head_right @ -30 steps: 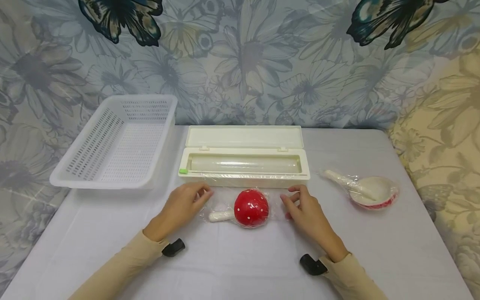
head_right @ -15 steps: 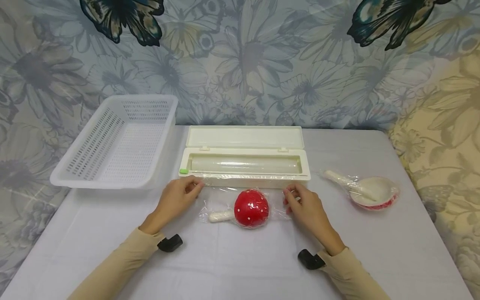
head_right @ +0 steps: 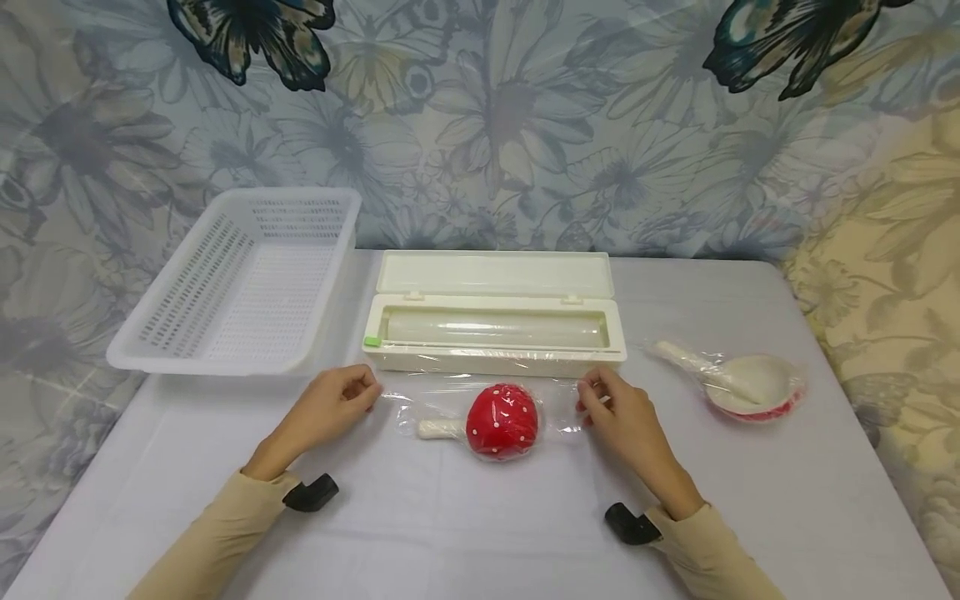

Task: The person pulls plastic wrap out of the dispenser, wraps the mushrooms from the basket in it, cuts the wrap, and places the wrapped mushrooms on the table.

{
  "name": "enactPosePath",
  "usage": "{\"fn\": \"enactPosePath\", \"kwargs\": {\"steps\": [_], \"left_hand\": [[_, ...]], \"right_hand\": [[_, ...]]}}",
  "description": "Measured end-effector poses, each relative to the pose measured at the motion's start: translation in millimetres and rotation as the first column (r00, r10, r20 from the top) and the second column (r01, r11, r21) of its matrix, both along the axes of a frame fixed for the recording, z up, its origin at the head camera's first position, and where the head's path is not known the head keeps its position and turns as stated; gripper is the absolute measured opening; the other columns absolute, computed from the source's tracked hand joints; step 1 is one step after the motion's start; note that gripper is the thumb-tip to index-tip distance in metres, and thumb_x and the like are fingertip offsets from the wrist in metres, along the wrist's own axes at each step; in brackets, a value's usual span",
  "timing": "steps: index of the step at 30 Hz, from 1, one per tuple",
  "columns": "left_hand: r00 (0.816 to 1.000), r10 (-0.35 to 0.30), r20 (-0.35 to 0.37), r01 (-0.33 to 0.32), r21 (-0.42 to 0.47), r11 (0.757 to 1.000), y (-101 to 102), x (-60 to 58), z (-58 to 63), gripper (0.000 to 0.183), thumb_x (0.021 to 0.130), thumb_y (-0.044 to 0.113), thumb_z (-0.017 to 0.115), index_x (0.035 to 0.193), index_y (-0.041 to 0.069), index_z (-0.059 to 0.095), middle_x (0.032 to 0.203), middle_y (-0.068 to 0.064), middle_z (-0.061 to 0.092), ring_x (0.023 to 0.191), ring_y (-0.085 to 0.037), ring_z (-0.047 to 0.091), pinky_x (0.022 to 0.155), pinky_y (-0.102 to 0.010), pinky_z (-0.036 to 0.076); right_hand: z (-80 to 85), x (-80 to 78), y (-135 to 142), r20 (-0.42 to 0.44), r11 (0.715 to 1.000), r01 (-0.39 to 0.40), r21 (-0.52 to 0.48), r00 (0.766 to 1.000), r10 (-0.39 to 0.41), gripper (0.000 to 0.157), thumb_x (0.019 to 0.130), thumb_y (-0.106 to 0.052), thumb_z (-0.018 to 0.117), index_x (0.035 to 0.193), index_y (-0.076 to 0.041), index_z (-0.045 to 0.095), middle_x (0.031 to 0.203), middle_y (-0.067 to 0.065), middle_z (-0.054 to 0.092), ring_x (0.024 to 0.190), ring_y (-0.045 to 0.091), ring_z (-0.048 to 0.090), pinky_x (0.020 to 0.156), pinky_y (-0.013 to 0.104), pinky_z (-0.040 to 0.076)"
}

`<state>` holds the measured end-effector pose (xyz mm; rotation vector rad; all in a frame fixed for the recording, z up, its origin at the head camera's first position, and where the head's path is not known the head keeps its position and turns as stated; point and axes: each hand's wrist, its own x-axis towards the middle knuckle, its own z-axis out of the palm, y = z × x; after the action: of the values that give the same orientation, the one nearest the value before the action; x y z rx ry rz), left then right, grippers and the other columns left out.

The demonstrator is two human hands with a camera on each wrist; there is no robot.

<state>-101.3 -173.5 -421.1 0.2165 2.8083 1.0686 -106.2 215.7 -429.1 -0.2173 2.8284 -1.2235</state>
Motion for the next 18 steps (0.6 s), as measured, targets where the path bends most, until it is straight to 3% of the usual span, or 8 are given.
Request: {"fn": "enactPosePath", "kwargs": {"steps": [7, 10, 12, 14, 18], "left_hand": [[0.991, -0.09, 0.098, 0.081, 0.092, 0.992, -5.2, -3.5, 5.6, 0.018, 0.091, 0.016, 0.054, 0.074, 0.015, 0.061, 0.075, -0.002, 0.069, 0.064, -0.011, 0.05, 0.057, -0.023, 0.038], [0.985, -0.112, 0.134, 0.096, 0.119, 0.988, -6.7, -6.9, 6.6, 0.017, 0.092, 0.017, 0.053, 0.092, 0.009, 0.067, 0.085, -0.004, 0.072, 0.074, -0.012, 0.055, 0.066, -0.025, 0.043], [0.982, -0.12, 0.146, 0.097, 0.158, 0.983, -7.5, -10.0, 6.4, 0.026, 0.094, 0.018, 0.049, 0.109, 0.005, 0.067, 0.093, -0.007, 0.073, 0.081, -0.016, 0.059, 0.073, -0.028, 0.045], [0.982, -0.105, 0.156, 0.073, 0.2, 0.977, -7.0, -13.4, 5.5, 0.034, 0.098, 0.022, 0.048, 0.122, 0.006, 0.064, 0.1, -0.008, 0.073, 0.087, -0.02, 0.062, 0.078, -0.03, 0.046], [0.988, -0.027, 0.154, -0.015, 0.265, 0.964, -2.4, -19.9, 0.8, 0.035, 0.101, 0.037, 0.052, 0.115, 0.009, 0.07, 0.099, -0.007, 0.071, 0.088, -0.021, 0.061, 0.079, -0.031, 0.046]], "right_hand": [[1.2, 4.8, 2.5, -0.033, 1.0, 0.013, -0.025, 0.999, -0.014, 0.017, 0.101, -0.02, 0.056, 0.1, -0.004, 0.061, 0.087, 0.013, 0.071, 0.067, 0.01, 0.066, 0.055, 0.024, 0.054], [2.4, 5.6, 4.5, -0.024, 1.0, 0.016, -0.016, 1.0, -0.016, 0.023, 0.102, -0.024, 0.057, 0.107, -0.003, 0.063, 0.096, 0.016, 0.071, 0.074, 0.014, 0.068, 0.058, 0.023, 0.054], [2.4, 4.6, 5.8, -0.006, 1.0, 0.006, -0.014, 1.0, -0.006, 0.03, 0.102, -0.027, 0.055, 0.116, -0.002, 0.062, 0.103, 0.018, 0.071, 0.08, 0.017, 0.069, 0.06, 0.023, 0.053], [2.1, 2.8, 6.5, 0.024, 0.999, -0.015, -0.029, 1.0, 0.015, 0.037, 0.103, -0.029, 0.052, 0.127, -0.001, 0.059, 0.109, 0.02, 0.071, 0.083, 0.018, 0.07, 0.063, 0.023, 0.054], [1.9, -2.0, 6.1, 0.087, 0.994, -0.01, -0.106, 0.996, 0.019, 0.043, 0.106, -0.031, 0.047, 0.134, 0.0, 0.057, 0.107, 0.02, 0.071, 0.081, 0.011, 0.069, 0.065, 0.024, 0.056]]}}
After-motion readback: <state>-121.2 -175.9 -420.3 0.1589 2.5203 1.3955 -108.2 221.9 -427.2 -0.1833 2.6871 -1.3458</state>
